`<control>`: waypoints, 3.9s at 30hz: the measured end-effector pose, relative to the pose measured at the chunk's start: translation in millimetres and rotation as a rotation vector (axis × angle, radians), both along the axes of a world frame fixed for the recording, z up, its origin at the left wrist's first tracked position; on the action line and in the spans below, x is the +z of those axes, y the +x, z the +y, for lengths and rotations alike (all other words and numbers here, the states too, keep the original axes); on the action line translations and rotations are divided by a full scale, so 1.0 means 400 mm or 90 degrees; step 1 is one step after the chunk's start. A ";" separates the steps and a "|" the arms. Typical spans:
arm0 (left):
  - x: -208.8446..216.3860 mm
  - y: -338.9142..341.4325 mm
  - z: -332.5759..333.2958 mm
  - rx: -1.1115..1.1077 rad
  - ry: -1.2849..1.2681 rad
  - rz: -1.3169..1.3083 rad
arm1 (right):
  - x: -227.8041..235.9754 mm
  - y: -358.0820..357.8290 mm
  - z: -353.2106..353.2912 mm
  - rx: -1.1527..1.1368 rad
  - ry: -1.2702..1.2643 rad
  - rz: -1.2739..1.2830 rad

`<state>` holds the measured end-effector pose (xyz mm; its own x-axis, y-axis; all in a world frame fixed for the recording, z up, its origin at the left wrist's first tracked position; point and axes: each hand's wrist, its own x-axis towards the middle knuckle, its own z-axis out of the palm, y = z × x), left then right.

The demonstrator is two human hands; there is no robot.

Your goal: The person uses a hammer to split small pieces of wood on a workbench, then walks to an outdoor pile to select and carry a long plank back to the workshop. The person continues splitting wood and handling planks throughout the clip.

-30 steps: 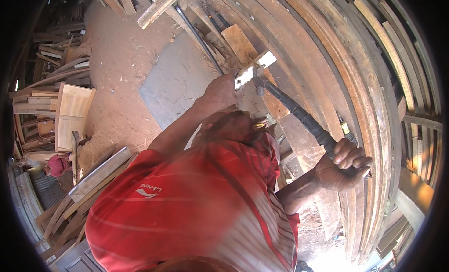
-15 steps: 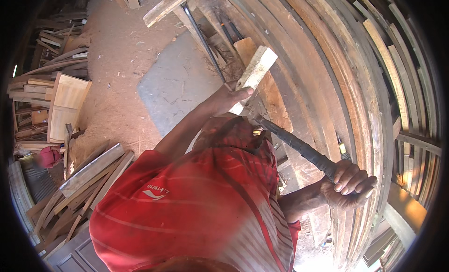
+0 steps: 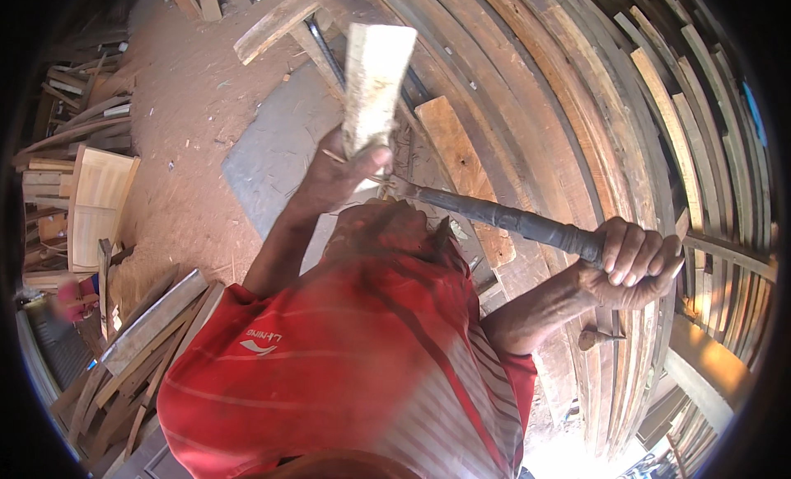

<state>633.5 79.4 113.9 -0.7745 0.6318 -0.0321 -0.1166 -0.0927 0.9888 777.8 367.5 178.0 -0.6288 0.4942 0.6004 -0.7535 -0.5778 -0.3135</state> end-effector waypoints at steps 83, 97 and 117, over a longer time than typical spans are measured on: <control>-0.516 -0.925 -0.540 0.635 -0.678 0.598 | -0.203 0.087 -0.210 -0.782 0.882 -1.043; -0.484 -0.509 -0.322 0.581 -0.560 0.401 | -0.132 0.506 0.348 -1.010 1.069 -1.119; -0.177 0.101 0.408 -0.062 -0.348 0.834 | -0.320 0.609 0.347 -1.032 0.883 -1.188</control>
